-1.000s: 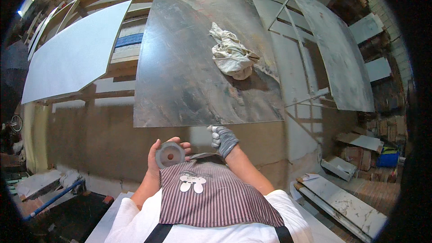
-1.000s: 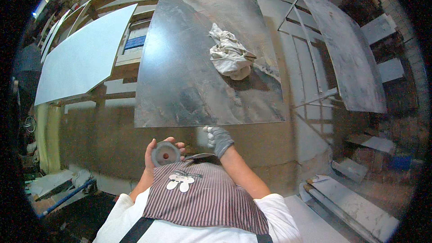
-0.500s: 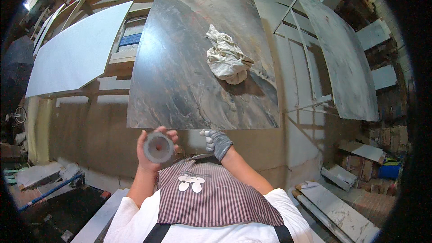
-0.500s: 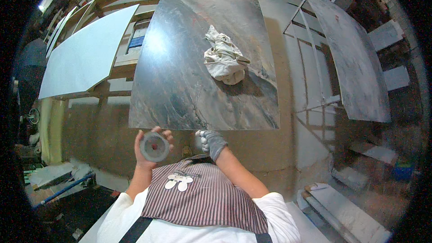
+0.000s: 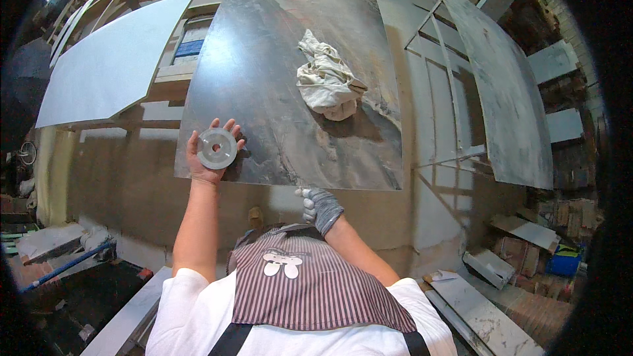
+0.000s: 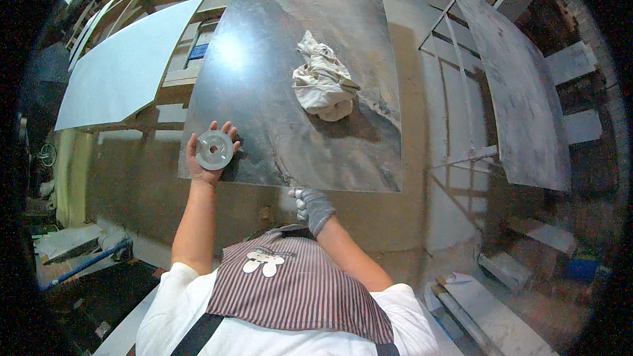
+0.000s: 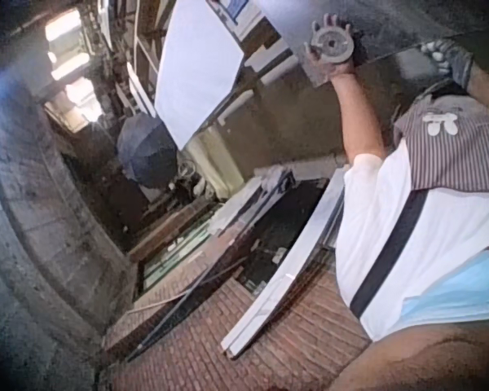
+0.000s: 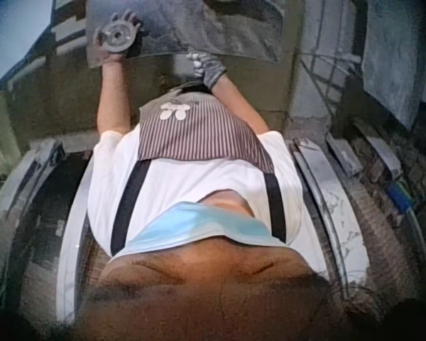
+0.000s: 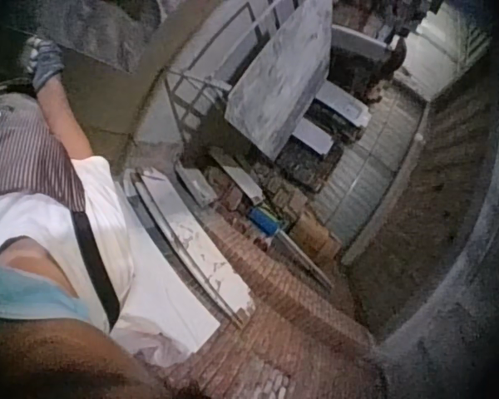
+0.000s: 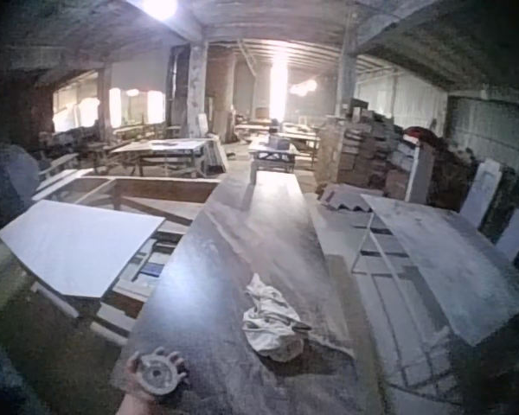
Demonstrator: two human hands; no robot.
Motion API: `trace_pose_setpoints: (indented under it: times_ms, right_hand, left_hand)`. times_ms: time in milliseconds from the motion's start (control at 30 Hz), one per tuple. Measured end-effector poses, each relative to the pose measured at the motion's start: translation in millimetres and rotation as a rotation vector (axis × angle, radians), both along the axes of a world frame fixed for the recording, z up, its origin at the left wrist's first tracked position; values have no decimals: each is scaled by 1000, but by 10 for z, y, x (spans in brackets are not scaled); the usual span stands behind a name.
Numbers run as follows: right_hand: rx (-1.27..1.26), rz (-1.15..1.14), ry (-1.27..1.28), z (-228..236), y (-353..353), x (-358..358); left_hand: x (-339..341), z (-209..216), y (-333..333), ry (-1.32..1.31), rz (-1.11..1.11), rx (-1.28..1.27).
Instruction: The person wipes a large stone slab with a cloth, sprays a cleaning solution, and continues wiping the surface. They handle a suction cup lifter and a spray bottle while cleaning the slab in a workshop.
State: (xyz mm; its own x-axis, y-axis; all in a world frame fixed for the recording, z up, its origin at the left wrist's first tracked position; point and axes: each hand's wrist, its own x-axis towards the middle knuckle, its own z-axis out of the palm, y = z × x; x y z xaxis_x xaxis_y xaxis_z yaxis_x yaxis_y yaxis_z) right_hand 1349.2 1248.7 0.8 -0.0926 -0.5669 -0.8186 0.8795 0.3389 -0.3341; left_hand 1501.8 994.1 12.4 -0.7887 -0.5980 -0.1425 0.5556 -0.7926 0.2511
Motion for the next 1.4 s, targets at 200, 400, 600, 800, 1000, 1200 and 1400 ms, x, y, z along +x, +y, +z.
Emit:
trace_pose_setpoints:
  times_ms: [200, 400, 600, 800, 1000, 1200, 1400]
  right_hand:
    - [-43, 9, -7, -62, 190, -164]
    - [-9, 15, 19, -8, 316, -299]
    - [-73, -7, -14, -87, 530, -462]
    - [-94, -32, -16, -89, 699, -594]
    - [-73, -44, 3, -100, 853, -739]
    - [-83, -103, 35, -70, 1067, -896]
    - [-108, -229, 42, -152, 1331, -1047]
  left_hand:
    - [-5, -24, -3, -63, -7, -36]
    - [-4, -23, -9, -81, 2, -64]
    - [-12, 26, 29, -98, 20, -72]
    - [-15, -32, -9, -132, 24, -120]
    - [-32, 8, 17, -118, 12, -118]
    - [-36, -11, -3, -91, 0, -156]
    - [-30, 8, 20, -129, 28, -143]
